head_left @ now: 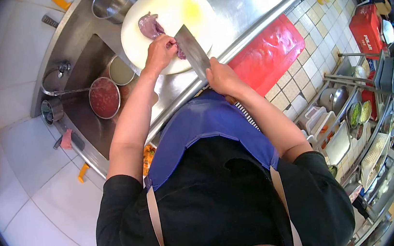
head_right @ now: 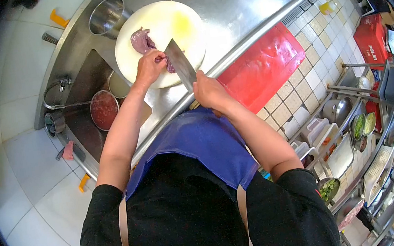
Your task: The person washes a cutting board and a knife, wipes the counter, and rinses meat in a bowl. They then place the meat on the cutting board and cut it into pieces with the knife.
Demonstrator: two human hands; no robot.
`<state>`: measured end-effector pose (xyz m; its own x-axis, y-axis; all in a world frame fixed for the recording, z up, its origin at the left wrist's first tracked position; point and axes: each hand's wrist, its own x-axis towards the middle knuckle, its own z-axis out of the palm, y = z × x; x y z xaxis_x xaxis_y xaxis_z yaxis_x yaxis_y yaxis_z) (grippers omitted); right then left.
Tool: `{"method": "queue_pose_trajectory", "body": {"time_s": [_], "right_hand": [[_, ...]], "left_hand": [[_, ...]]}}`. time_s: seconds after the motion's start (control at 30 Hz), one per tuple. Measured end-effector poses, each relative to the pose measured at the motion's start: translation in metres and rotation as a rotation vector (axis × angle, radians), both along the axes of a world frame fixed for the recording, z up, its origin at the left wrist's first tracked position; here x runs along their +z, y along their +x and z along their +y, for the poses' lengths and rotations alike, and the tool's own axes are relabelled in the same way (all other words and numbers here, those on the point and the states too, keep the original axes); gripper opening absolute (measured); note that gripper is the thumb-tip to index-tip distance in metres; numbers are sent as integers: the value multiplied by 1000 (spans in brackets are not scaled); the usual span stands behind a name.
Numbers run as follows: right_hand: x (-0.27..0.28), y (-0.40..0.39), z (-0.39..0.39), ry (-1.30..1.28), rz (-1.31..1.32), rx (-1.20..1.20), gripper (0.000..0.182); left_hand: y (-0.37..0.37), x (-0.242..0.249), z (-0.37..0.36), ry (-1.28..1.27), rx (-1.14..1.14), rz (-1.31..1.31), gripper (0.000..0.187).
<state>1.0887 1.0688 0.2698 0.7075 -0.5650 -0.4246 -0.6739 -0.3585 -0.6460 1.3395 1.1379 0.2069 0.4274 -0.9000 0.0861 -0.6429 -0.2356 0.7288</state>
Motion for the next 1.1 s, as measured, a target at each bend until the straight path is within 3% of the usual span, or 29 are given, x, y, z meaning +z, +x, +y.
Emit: {"method": "queue_pose_trajectory", "body": {"time_s": [0.17, 0.27, 0.37, 0.43, 0.53, 0.77, 0.93, 1.1], "right_hand": [[13, -38, -4, 46, 38, 47, 30], [15, -54, -11, 35, -32, 112, 29], [26, -63, -17, 68, -50, 116, 30], [29, -71, -21, 121, 47, 116, 32], [35, -77, -24, 123, 4, 105, 33], [19, -29, -14, -14, -103, -20, 31], [24, 6, -16, -47, -86, 48, 24], [5, 20, -19, -101, -89, 118, 23]], "left_hand": [[8, 3, -1, 21, -36, -11, 16], [8, 9, -2, 158, -66, -68, 20], [3, 14, 4, -70, -191, -106, 19], [-1, 17, 12, 10, -328, -210, 19], [1, 26, 21, 122, -281, -165, 17], [0, 26, 35, 160, -249, -172, 19], [-9, 20, 37, 9, -230, -270, 27], [-13, 10, 37, 13, -239, -263, 25]]}}
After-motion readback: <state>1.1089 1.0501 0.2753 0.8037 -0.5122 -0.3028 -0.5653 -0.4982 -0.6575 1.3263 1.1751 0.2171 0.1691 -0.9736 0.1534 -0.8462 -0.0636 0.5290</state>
